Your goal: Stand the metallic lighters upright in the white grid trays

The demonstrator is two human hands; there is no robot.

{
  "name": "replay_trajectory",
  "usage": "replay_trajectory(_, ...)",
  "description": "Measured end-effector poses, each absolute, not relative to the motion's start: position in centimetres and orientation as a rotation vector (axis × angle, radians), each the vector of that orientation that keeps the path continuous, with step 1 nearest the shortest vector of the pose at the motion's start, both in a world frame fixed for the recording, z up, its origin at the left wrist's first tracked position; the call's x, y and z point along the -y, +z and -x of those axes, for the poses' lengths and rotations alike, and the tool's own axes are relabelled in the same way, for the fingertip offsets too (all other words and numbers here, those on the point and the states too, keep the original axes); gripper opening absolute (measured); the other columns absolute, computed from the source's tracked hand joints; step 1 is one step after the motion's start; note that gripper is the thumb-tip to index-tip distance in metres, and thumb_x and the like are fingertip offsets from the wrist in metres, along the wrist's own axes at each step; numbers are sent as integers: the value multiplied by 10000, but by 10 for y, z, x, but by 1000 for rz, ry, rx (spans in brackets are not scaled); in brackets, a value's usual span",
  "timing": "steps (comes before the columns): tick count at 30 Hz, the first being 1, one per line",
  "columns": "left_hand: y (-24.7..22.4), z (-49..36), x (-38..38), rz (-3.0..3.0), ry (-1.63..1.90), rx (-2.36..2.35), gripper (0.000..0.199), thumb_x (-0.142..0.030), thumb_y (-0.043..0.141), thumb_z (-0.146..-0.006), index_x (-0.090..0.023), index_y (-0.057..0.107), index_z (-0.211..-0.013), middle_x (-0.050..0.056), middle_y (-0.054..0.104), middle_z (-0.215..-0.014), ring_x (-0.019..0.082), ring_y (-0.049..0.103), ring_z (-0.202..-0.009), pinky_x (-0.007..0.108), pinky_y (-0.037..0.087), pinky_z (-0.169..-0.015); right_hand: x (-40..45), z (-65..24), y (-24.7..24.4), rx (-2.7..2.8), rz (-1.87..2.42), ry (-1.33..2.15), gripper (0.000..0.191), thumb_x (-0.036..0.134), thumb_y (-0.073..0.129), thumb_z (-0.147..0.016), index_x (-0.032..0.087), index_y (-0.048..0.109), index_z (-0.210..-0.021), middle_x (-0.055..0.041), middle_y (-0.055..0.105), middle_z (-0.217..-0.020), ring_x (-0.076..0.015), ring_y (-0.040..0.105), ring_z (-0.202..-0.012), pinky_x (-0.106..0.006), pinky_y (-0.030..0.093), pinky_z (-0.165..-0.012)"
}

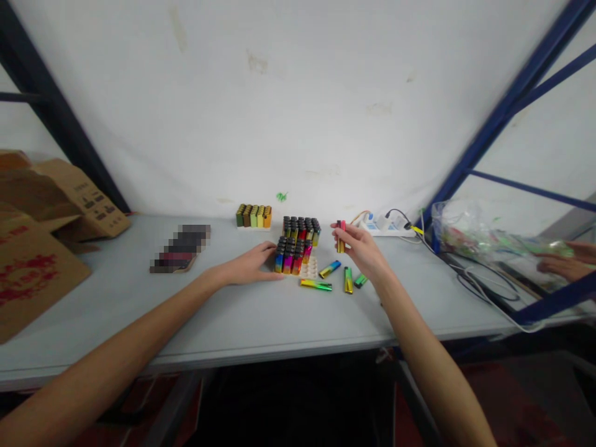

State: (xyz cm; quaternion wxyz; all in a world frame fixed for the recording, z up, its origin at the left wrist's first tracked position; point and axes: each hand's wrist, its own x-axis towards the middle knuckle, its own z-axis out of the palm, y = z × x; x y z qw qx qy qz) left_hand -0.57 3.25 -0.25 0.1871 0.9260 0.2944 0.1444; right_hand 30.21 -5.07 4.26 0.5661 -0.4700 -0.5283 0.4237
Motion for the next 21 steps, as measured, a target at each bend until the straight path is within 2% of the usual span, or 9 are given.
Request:
replay_trajectory(4,-3,5,-32,-2615,394,-843,806,-747,647,-877,-141,591,-1407,176,563,-1461,358,556,-1356,423,426,-1196,54,-290,29,1302,1044,1128,509,673,734,-811,231,602,-1027,26,626,-801,-124,586,-644,-280,523,-637)
replay_trajectory(6,-3,5,-32,-2623,390,-836,799,-745,637,-889,-147,585,-1416,174,558,-1467,351,554,-1356,419,428,-1194,55,-286,23,1345,1079,1146,511,706,686,-843,252,554,-1036,72,540,-707,-93,445,-511,-232,395,-495)
replay_trajectory(8,-3,5,-31,-2621,390,-831,800,-741,639,-892,-144,582,-1421,176,553,-1473,349,546,-1366,411,422,-1198,56,-284,18,1392,1149,1078,509,740,632,-869,261,532,-1011,101,424,-637,-88,314,-464,-219,264,-438)
replay_trajectory(10,-2,5,-30,-2610,389,-832,806,-737,643,-892,-135,577,-1424,182,545,-1479,351,537,-1375,410,416,-1204,55,-282,16,1451,1220,908,515,764,575,-890,252,533,-924,96,375,-603,-101,294,-476,-235,238,-446)
replay_trajectory(12,-2,5,-30,-2602,391,-833,809,-737,644,-890,-134,576,-1425,181,542,-1481,354,533,-1379,414,412,-1206,54,-281,14,1502,1295,675,535,751,533,-913,236,511,-768,70,379,-578,-115,335,-516,-257,269,-486)
replay_trajectory(15,-4,4,-31,-2595,416,-832,810,-741,653,-880,-141,585,-1418,174,549,-1477,361,538,-1375,415,417,-1205,53,-278,12,1531,1431,389,554,657,522,-916,236,389,-580,47,336,-540,-119,330,-549,-284,251,-537)
replay_trajectory(17,-5,4,-31,-2598,419,-830,818,-741,656,-879,-137,579,-1425,176,547,-1480,364,535,-1379,419,411,-1213,53,-276,12,1547,1489,303,504,571,512,-885,243,339,-545,47,299,-526,-114,306,-545,-294,220,-551)
replay_trajectory(21,-6,5,-32,-2611,400,-836,824,-735,657,-882,-129,569,-1434,178,540,-1490,357,531,-1385,414,404,-1218,55,-273,11,1570,1533,267,377,458,465,-833,246,340,-548,44,307,-530,-117,325,-550,-297,207,-560)
